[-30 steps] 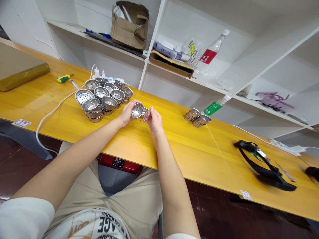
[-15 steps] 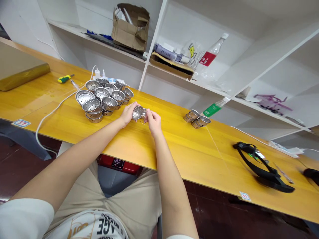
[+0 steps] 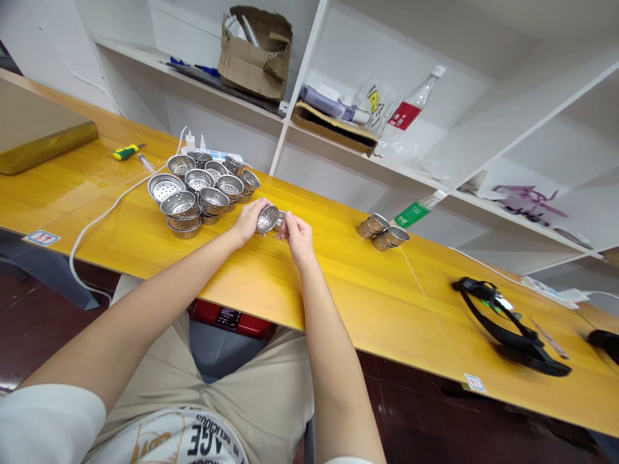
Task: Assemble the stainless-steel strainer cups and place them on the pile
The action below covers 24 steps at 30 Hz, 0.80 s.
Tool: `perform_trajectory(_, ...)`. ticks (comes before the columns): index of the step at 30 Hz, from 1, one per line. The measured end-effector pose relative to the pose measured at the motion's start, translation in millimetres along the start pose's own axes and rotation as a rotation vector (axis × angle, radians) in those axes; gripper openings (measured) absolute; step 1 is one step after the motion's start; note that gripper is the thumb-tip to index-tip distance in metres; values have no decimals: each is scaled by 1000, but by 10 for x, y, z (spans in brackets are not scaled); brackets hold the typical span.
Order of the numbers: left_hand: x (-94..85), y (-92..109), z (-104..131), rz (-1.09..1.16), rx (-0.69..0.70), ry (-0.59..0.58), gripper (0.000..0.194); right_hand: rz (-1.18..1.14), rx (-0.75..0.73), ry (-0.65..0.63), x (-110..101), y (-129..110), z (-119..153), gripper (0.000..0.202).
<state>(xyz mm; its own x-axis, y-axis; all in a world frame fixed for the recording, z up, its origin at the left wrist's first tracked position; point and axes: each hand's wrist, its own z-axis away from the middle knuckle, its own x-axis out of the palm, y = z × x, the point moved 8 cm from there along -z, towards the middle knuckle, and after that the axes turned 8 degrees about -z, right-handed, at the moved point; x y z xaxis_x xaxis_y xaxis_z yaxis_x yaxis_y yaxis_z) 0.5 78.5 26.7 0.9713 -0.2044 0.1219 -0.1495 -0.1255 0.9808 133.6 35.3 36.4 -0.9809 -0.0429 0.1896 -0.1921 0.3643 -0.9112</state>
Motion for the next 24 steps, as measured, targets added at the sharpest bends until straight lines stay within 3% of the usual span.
perform_trajectory(9, 20, -25, -9, 9, 3, -9, 28, 35, 7, 0, 8, 13, 5, 60)
perform_trajectory(13, 21, -95, 8, 27, -93, -29, 32, 2, 49, 5, 8, 17, 8, 59)
perform_trajectory(19, 203, -229, 76, 136, -282, -284, 48, -21, 178, -8, 9, 0, 57, 52)
perform_trajectory(24, 315, -257, 106, 185, -306, -429, 52, 69, 217, -41, 69, -38, 101, 50)
